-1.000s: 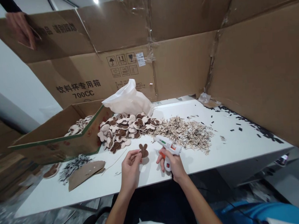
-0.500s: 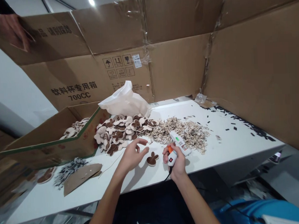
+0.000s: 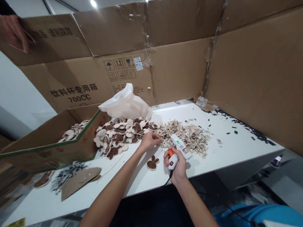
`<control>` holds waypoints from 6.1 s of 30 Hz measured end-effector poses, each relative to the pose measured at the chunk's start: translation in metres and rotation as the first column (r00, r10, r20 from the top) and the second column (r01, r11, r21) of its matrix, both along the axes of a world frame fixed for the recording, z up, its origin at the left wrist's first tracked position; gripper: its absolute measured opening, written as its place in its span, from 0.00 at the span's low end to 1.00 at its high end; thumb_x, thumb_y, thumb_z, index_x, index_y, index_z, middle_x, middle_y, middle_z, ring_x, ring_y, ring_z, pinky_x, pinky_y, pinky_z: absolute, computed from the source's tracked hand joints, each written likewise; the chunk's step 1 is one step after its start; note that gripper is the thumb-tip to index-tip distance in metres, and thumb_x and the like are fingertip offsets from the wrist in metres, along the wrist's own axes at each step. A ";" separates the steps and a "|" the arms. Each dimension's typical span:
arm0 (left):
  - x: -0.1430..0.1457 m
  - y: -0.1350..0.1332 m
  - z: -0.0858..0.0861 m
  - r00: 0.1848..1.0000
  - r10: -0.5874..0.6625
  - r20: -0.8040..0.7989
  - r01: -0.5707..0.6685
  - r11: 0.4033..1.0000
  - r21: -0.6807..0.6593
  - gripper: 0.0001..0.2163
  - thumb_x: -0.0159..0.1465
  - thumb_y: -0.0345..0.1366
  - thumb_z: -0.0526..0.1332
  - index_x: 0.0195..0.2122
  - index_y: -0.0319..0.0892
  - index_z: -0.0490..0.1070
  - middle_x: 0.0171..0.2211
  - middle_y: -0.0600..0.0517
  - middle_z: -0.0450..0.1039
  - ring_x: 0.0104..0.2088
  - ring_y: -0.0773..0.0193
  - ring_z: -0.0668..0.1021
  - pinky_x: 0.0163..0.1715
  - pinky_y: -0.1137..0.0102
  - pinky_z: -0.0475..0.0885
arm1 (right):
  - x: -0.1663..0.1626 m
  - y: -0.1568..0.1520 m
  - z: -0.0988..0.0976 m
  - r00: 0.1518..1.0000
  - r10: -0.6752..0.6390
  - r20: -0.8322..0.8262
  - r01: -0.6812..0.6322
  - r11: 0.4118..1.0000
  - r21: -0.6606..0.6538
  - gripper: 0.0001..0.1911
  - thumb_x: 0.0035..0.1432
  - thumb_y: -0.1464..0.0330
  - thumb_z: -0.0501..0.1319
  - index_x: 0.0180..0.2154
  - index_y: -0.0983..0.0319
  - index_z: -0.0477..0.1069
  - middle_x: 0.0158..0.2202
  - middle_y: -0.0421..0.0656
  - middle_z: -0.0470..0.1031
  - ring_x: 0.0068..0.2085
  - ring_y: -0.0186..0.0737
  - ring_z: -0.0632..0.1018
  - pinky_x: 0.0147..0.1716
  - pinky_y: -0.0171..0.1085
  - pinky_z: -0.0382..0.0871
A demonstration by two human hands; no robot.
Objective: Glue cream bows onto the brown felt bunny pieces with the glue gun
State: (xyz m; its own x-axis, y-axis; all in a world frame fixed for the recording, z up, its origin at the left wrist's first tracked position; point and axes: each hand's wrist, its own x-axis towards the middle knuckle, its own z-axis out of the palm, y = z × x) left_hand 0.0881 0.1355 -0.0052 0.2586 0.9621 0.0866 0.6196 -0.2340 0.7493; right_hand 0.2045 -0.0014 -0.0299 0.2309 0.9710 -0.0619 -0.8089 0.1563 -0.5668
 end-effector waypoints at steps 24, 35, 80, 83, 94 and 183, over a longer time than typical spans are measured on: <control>-0.031 -0.039 0.021 0.744 0.049 0.667 0.058 0.989 -0.137 0.15 0.50 0.42 0.77 0.35 0.39 0.82 0.36 0.45 0.83 0.39 0.57 0.82 0.43 0.64 0.76 | -0.005 0.004 -0.005 0.990 -0.045 0.137 0.050 0.998 -0.036 0.12 0.51 0.64 0.74 0.35 0.61 0.75 0.23 0.37 0.74 0.18 0.29 0.67 0.16 0.29 0.62; -0.006 -0.078 0.030 0.716 -0.007 0.698 0.205 0.958 -0.201 0.14 0.50 0.44 0.77 0.31 0.39 0.81 0.32 0.46 0.83 0.34 0.57 0.82 0.37 0.65 0.76 | -0.007 0.003 -0.003 0.975 -0.062 0.214 0.076 0.995 -0.059 0.17 0.46 0.63 0.79 0.35 0.63 0.78 0.23 0.38 0.75 0.18 0.29 0.67 0.16 0.30 0.65; -0.049 -0.098 0.019 0.688 0.127 0.715 0.060 0.971 -0.230 0.09 0.54 0.36 0.73 0.31 0.40 0.77 0.33 0.49 0.79 0.35 0.63 0.78 0.38 0.71 0.72 | -0.006 0.004 -0.009 0.973 -0.078 0.216 0.094 0.994 -0.065 0.14 0.51 0.63 0.77 0.33 0.63 0.77 0.23 0.38 0.73 0.18 0.26 0.65 0.15 0.28 0.61; -0.054 -0.098 0.017 0.732 0.102 0.673 0.046 0.979 -0.198 0.10 0.56 0.35 0.72 0.37 0.42 0.77 0.31 0.51 0.78 0.34 0.64 0.78 0.37 0.71 0.71 | -0.005 0.004 -0.009 0.973 -0.078 0.218 0.096 0.993 -0.071 0.14 0.51 0.63 0.77 0.33 0.63 0.77 0.23 0.37 0.73 0.18 0.26 0.65 0.15 0.27 0.60; -0.066 -0.095 0.008 0.864 -0.033 0.502 0.133 0.977 -0.164 0.10 0.57 0.40 0.72 0.35 0.39 0.79 0.30 0.48 0.79 0.30 0.63 0.78 0.32 0.71 0.71 | -0.005 0.004 -0.009 0.969 -0.077 0.236 0.096 0.993 -0.071 0.14 0.51 0.62 0.77 0.33 0.63 0.77 0.23 0.37 0.73 0.18 0.26 0.65 0.16 0.28 0.60; -0.075 -0.108 0.023 0.871 -0.454 -0.188 0.486 0.852 0.194 0.09 0.65 0.36 0.64 0.46 0.47 0.75 0.42 0.49 0.75 0.46 0.54 0.75 0.48 0.63 0.69 | -0.004 0.002 -0.007 0.967 -0.056 0.248 0.080 0.993 -0.087 0.13 0.52 0.62 0.76 0.33 0.62 0.78 0.22 0.37 0.73 0.18 0.29 0.65 0.18 0.31 0.60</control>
State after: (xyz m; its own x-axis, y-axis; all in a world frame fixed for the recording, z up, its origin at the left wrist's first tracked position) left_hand 0.0128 0.0279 0.0176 0.6993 0.6797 0.2214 0.4795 -0.6757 0.5599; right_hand 0.2006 0.0009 -0.0369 0.3157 0.9449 -0.0866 -0.6328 0.1416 -0.7613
